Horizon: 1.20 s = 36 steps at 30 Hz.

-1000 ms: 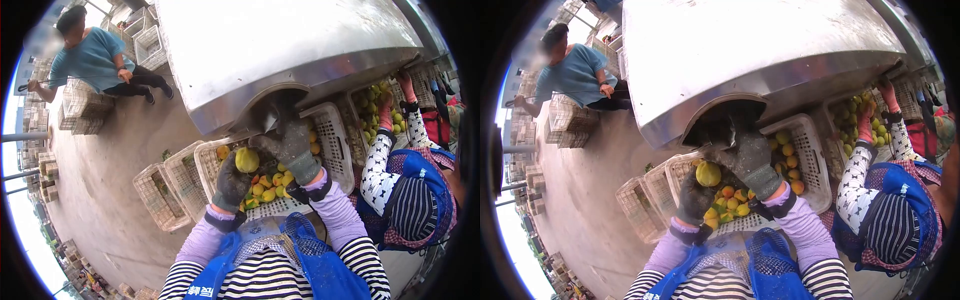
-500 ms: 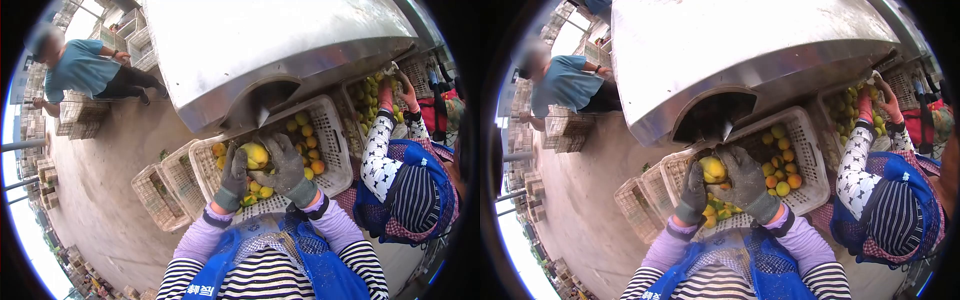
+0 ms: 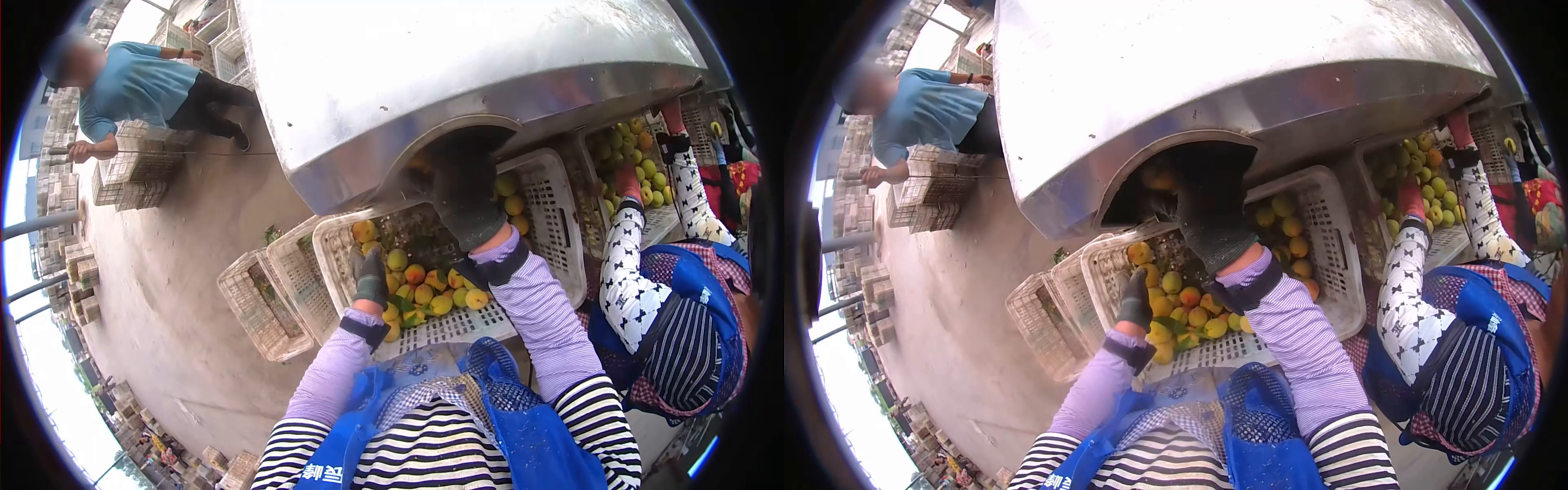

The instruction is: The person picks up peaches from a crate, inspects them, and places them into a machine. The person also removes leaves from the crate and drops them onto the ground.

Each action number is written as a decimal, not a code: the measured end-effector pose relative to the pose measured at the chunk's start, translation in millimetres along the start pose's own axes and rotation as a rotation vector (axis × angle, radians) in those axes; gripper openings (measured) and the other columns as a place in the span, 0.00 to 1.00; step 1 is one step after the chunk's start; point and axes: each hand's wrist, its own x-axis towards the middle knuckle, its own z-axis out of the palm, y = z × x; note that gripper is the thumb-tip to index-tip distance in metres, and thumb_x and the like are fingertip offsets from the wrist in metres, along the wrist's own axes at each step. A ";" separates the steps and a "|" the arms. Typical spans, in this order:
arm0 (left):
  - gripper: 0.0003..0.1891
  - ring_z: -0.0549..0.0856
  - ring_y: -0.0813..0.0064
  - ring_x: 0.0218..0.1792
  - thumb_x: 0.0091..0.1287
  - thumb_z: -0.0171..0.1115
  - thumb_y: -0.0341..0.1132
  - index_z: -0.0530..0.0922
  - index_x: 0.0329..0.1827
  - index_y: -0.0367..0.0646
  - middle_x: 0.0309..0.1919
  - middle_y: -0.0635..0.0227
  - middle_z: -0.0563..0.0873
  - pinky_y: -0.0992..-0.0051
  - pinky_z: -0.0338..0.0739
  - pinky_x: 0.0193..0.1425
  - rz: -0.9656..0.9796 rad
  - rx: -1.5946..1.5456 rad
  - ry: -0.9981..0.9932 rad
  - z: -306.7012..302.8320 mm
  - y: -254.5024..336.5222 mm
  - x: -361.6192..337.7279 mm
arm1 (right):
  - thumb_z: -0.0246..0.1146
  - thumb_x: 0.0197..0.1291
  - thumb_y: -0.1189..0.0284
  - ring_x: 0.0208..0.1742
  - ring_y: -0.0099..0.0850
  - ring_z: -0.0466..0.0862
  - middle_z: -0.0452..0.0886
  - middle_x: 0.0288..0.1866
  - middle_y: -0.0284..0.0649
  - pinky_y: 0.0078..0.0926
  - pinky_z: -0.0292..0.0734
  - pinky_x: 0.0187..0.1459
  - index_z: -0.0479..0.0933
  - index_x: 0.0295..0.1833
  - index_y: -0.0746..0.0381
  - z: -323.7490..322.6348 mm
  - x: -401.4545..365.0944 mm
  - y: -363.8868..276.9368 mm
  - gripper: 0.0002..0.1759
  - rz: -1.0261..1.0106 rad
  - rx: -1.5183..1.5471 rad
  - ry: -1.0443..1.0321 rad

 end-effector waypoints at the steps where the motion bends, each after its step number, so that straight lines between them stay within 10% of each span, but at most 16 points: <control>1: 0.35 0.75 0.58 0.69 0.70 0.58 0.52 0.65 0.76 0.43 0.71 0.55 0.72 0.60 0.72 0.71 0.057 0.163 0.085 4.6 -14.4 24.8 | 0.76 0.53 0.61 0.37 0.42 0.86 0.87 0.39 0.40 0.44 0.81 0.40 0.84 0.45 0.58 -6.5 0.2 -2.9 0.17 0.015 -0.029 -0.003; 6: 0.40 0.77 0.53 0.66 0.58 0.71 0.54 0.68 0.72 0.47 0.66 0.52 0.74 0.56 0.75 0.68 0.278 0.969 0.488 20.9 -63.4 116.2 | 0.70 0.60 0.69 0.39 0.46 0.86 0.87 0.40 0.43 0.43 0.83 0.45 0.84 0.54 0.58 -15.9 -102.2 45.2 0.16 0.149 -0.054 -0.145; 10: 0.45 0.77 0.54 0.66 0.54 0.73 0.61 0.66 0.73 0.54 0.65 0.54 0.73 0.54 0.77 0.65 0.002 1.169 0.444 23.8 -22.2 106.2 | 0.69 0.61 0.70 0.44 0.48 0.85 0.86 0.44 0.46 0.40 0.82 0.48 0.81 0.61 0.60 1.1 -185.6 104.3 0.21 0.540 -0.243 -0.691; 14: 0.42 0.76 0.55 0.68 0.59 0.68 0.63 0.67 0.74 0.56 0.70 0.55 0.72 0.53 0.76 0.66 0.039 1.269 0.386 11.6 -26.7 116.7 | 0.71 0.60 0.62 0.59 0.44 0.84 0.82 0.60 0.49 0.37 0.79 0.61 0.70 0.72 0.61 24.3 -198.4 100.5 0.36 0.693 0.300 -0.708; 18: 0.39 0.77 0.56 0.68 0.61 0.65 0.65 0.70 0.73 0.57 0.72 0.58 0.72 0.52 0.78 0.63 0.387 1.615 0.338 -16.0 -84.0 154.0 | 0.73 0.58 0.62 0.66 0.41 0.80 0.75 0.68 0.51 0.35 0.78 0.65 0.60 0.77 0.65 -13.8 -122.4 11.9 0.46 0.946 1.373 -0.555; 22: 0.37 0.79 0.58 0.68 0.62 0.61 0.68 0.73 0.71 0.59 0.74 0.61 0.72 0.50 0.79 0.60 0.988 2.145 0.490 -39.4 -118.9 165.2 | 0.71 0.62 0.68 0.65 0.35 0.79 0.74 0.67 0.47 0.36 0.78 0.66 0.60 0.77 0.67 0.3 -128.4 -19.5 0.41 1.040 1.504 -0.514; 27: 0.38 0.80 0.48 0.65 0.70 0.59 0.60 0.64 0.79 0.52 0.73 0.56 0.73 0.52 0.80 0.63 0.143 1.181 0.261 -3.7 -67.6 122.1 | 0.70 0.62 0.67 0.61 0.30 0.79 0.78 0.61 0.40 0.30 0.77 0.63 0.68 0.71 0.66 -7.5 -108.8 -10.2 0.34 0.897 1.212 -0.529; 30: 0.40 0.81 0.51 0.65 0.72 0.60 0.57 0.60 0.80 0.43 0.70 0.53 0.75 0.57 0.82 0.61 0.139 0.153 0.077 -12.0 -61.8 91.5 | 0.69 0.62 0.67 0.64 0.32 0.77 0.76 0.65 0.42 0.31 0.75 0.65 0.67 0.72 0.66 -24.3 -107.6 -4.2 0.35 0.948 1.282 -0.520; 34: 0.37 0.81 0.57 0.65 0.76 0.55 0.57 0.63 0.76 0.38 0.68 0.51 0.77 0.60 0.82 0.65 -0.133 -0.542 -0.746 -17.2 32.7 -48.4 | 0.68 0.64 0.64 0.72 0.37 0.72 0.73 0.70 0.48 0.36 0.67 0.73 0.66 0.75 0.66 -31.5 -121.0 -12.9 0.37 0.722 1.202 -0.536; 36: 0.37 0.81 0.56 0.65 0.76 0.54 0.60 0.64 0.76 0.39 0.68 0.51 0.77 0.60 0.81 0.66 -0.155 -0.646 -0.851 -21.2 23.1 -62.5 | 0.68 0.65 0.61 0.72 0.41 0.71 0.72 0.70 0.50 0.37 0.64 0.74 0.66 0.75 0.66 -36.7 -124.8 -25.8 0.38 0.538 1.099 -0.513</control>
